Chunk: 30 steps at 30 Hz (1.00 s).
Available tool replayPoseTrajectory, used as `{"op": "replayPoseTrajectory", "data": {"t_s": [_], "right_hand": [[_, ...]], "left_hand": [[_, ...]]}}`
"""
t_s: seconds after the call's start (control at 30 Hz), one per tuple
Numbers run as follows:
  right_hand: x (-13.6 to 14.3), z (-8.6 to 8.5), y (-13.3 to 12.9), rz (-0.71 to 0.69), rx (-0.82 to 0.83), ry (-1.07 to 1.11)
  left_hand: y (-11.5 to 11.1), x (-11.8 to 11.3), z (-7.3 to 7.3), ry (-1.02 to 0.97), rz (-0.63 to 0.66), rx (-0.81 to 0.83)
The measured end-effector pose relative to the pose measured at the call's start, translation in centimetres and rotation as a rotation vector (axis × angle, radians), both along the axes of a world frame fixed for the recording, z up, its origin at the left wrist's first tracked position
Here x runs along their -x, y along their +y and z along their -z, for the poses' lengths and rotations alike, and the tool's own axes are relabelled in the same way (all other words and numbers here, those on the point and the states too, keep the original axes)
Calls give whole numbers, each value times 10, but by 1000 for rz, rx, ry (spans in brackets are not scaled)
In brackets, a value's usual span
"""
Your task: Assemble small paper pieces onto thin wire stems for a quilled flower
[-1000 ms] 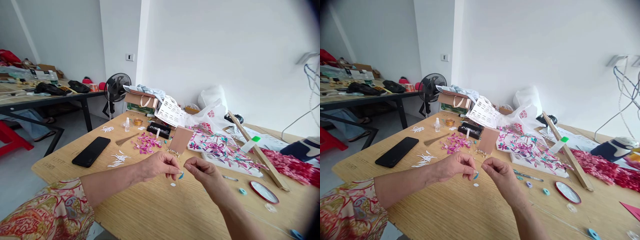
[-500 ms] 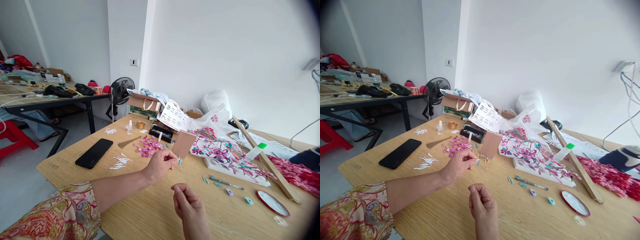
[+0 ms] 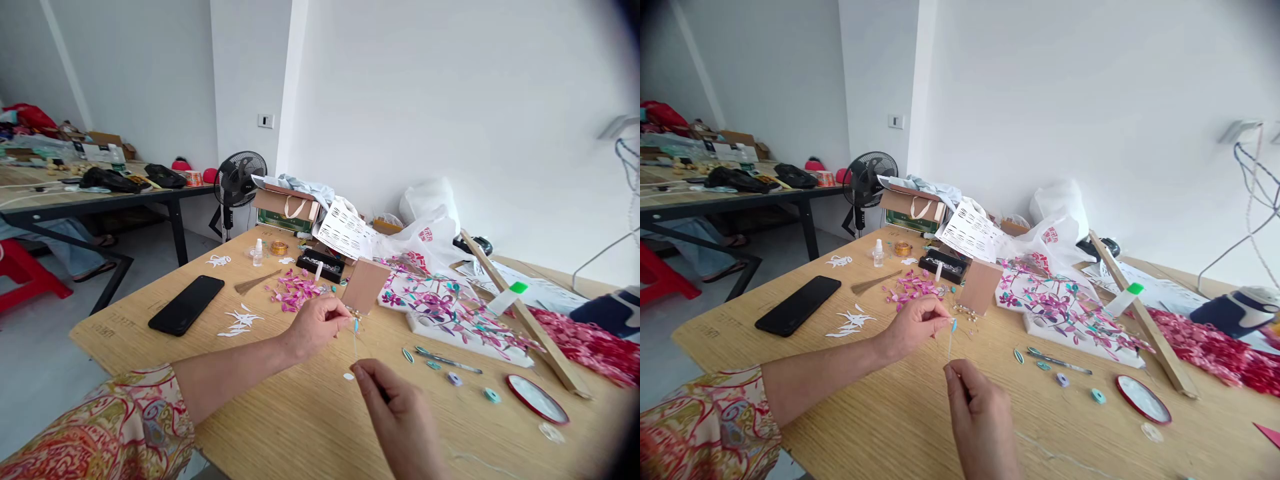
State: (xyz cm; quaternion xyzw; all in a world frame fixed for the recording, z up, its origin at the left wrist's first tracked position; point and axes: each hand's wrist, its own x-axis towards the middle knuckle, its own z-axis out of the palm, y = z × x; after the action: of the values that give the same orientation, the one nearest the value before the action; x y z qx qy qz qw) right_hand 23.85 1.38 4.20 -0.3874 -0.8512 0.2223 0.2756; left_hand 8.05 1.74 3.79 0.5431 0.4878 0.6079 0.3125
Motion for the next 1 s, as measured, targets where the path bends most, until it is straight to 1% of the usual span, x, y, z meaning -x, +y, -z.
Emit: {"op": "replayPoseTrajectory", "data": {"t_s": [0.07, 0.13, 0.2, 0.27, 0.3, 0.37, 0.43, 0.47, 0.5, 0.57, 0.6, 0.67, 0.73, 0.77, 0.83, 0.87, 0.93, 1.0], "right_hand": [[6, 18, -4, 11, -163, -135], [11, 32, -6, 48, -300, -279], [17, 38, -7, 75, -386, -408], [22, 39, -7, 79, -435, -473], [24, 37, -7, 75, -446, -478], [28, 32, -10, 59, -438, -436], [28, 24, -15, 25, -403, -346], [26, 18, -17, 5, -382, -293], [24, 11, -18, -15, -360, -243], [14, -6, -15, -32, -318, -161], [9, -16, -11, -27, -297, -130], [-4, -36, 5, 36, -282, -88], [-14, -51, 27, 104, -262, -107], [-17, -55, 40, 115, -221, -114], [-18, -53, 62, 120, -122, -66], [-16, -48, 71, 76, -61, -10], [-9, -29, 80, -4, 65, 79], [1, -7, 76, -46, 177, 137]], "left_hand": [[-1, -2, -3, -231, 54, 111], [-3, -5, -4, -364, 85, 162], [-4, -9, -4, -414, 93, 174], [-3, -11, -2, -395, 96, 180], [-2, -11, -1, -351, 91, 167], [1, -8, 3, -170, 44, 87], [3, -4, 7, 108, -62, -68], [4, -2, 10, 239, -94, -129], [4, 0, 12, 352, -102, -180], [4, 3, 16, 512, -85, -246], [3, 4, 17, 564, -61, -266], [0, 5, 17, 608, -2, -287], [-5, 3, 14, 559, 69, -292], [-8, 2, 11, 502, 101, -288], [-14, -1, 6, 337, 147, -252], [-17, -3, 3, 236, 162, -213], [-22, -6, -1, 23, 185, -114], [-23, -8, -4, -171, 193, -12]]}}
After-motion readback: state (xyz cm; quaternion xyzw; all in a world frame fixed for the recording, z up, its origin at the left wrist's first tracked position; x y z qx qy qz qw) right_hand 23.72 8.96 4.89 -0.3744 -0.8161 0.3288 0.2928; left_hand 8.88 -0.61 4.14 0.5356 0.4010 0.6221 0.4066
